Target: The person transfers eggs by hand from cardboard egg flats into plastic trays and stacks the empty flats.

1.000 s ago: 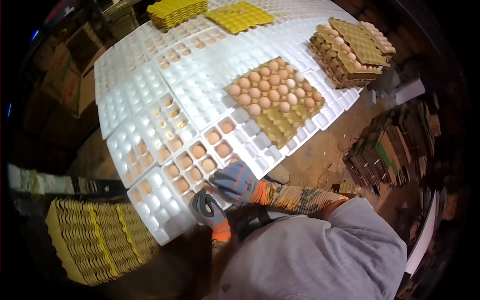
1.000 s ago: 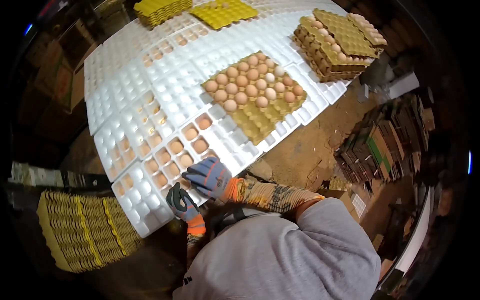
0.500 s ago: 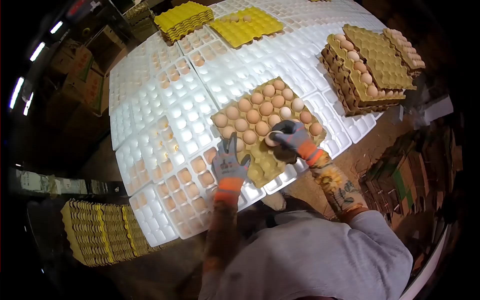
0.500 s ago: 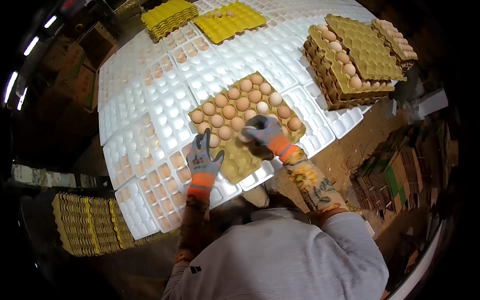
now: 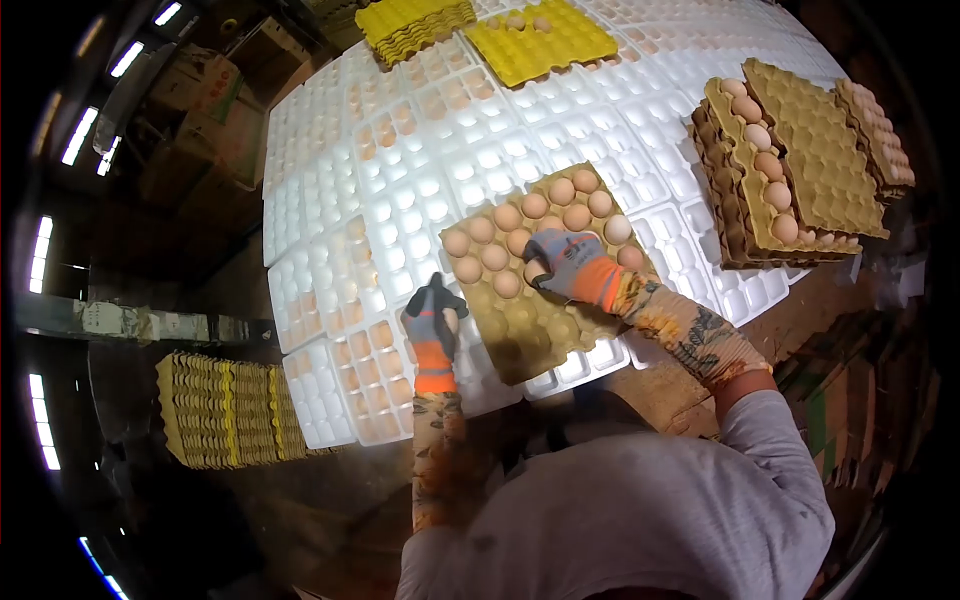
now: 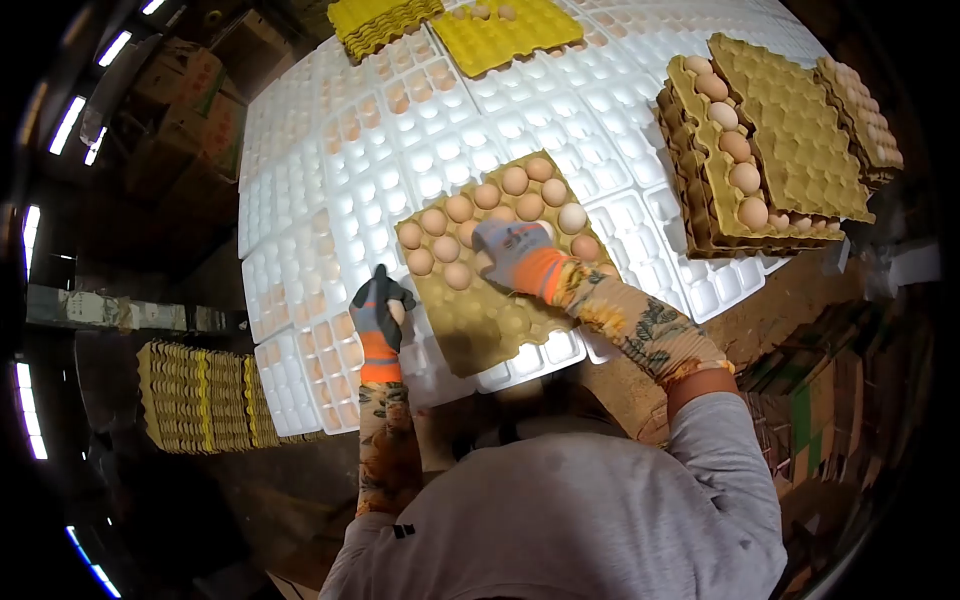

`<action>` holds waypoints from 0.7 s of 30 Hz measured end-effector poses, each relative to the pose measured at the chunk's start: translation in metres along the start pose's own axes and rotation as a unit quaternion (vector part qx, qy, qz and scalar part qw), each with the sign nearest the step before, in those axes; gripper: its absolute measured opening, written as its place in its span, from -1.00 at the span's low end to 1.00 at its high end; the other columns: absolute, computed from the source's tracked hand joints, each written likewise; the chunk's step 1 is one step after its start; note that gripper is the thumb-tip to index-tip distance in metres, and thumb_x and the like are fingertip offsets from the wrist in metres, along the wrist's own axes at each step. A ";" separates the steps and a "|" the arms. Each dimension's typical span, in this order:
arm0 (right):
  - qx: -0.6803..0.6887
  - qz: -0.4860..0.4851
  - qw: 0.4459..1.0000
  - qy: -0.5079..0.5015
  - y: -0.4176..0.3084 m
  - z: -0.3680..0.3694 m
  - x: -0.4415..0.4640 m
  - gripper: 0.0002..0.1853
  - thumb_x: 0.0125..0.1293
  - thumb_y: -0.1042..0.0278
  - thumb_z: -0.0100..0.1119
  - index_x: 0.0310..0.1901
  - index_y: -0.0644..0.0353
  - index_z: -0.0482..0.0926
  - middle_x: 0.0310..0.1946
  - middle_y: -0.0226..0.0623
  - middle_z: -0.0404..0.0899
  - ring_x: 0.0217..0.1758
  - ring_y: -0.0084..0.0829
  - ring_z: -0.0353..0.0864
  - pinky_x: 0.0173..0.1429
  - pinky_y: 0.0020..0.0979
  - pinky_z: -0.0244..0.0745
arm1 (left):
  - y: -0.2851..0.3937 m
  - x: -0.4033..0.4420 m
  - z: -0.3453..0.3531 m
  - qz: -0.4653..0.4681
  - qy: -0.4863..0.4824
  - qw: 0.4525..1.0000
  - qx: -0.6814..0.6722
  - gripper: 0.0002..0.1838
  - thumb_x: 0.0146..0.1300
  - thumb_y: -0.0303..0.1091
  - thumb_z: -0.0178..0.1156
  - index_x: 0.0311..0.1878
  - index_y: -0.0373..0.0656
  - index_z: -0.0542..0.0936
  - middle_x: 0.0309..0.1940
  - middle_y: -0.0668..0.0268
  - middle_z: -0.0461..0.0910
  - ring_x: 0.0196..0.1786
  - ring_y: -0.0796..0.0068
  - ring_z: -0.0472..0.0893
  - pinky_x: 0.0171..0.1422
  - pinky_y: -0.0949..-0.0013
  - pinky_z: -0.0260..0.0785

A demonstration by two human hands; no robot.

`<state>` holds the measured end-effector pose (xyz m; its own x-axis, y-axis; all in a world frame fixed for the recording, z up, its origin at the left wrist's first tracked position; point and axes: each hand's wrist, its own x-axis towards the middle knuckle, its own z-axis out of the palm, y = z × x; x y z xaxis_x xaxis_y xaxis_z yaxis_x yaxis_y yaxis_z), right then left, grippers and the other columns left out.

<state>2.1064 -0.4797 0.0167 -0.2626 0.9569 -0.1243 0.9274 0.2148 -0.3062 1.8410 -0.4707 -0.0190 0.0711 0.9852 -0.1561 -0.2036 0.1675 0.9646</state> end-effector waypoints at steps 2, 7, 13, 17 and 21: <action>0.366 0.001 0.925 0.104 0.018 -0.005 -0.010 -0.52 0.14 0.27 0.34 0.12 0.09 0.48 -0.03 -0.17 0.56 -0.05 -0.33 0.63 -0.21 -0.29 0.56 | 0.038 0.000 0.047 0.136 0.029 0.821 0.554 -0.58 0.14 -0.22 0.27 0.07 -0.07 0.53 0.01 0.25 0.54 -0.03 0.25 0.57 0.12 0.19 0.46; 0.584 -0.007 0.812 0.017 0.028 -0.021 -0.001 -0.54 0.21 0.23 0.31 0.14 0.13 0.52 0.12 -0.26 0.45 -0.06 -0.38 0.59 -0.08 -0.35 0.51 | 0.000 0.036 0.035 0.167 -0.095 0.651 0.734 -0.45 0.06 -0.20 0.33 0.17 0.03 0.46 0.10 0.35 0.50 -0.04 0.29 0.60 0.02 0.24 0.50; -0.111 0.030 0.986 0.124 0.000 0.024 0.065 -0.77 0.16 0.29 0.19 -0.13 0.01 0.61 -0.03 -0.20 0.43 0.03 -0.17 0.53 -0.07 -0.16 0.50 | 0.049 0.023 0.035 -0.069 -0.107 0.990 -0.057 -0.42 0.18 -0.52 0.10 0.33 -0.24 0.38 0.07 0.20 0.54 -0.09 0.30 0.63 -0.12 0.40 0.51; -0.119 0.004 0.992 0.027 -0.015 -0.016 0.058 -0.71 0.15 0.22 0.19 -0.07 0.03 0.60 0.03 -0.20 0.43 0.04 -0.11 0.52 -0.07 -0.21 0.52 | 0.055 0.048 0.063 0.221 -0.209 0.659 0.688 -0.63 0.15 -0.40 0.11 0.00 0.28 0.61 0.03 0.22 0.46 0.05 0.10 0.50 0.03 0.16 0.49; 0.157 0.064 0.981 0.095 0.017 -0.018 0.042 -0.44 -0.03 -0.07 0.33 0.04 -0.04 0.59 -0.10 -0.25 0.53 0.07 -0.16 0.50 0.07 -0.20 0.46 | 0.019 0.092 0.055 0.367 -0.308 0.546 0.687 -0.78 0.19 -0.27 0.14 -0.09 0.16 0.62 0.02 0.26 0.43 0.04 0.15 0.49 -0.05 0.18 0.49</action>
<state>2.1163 -0.4324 0.0234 -0.0670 0.9977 -0.0114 0.8137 0.0480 -0.5793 1.8975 -0.3785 -0.0036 0.8642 0.4978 0.0728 0.4968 -0.8673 0.0323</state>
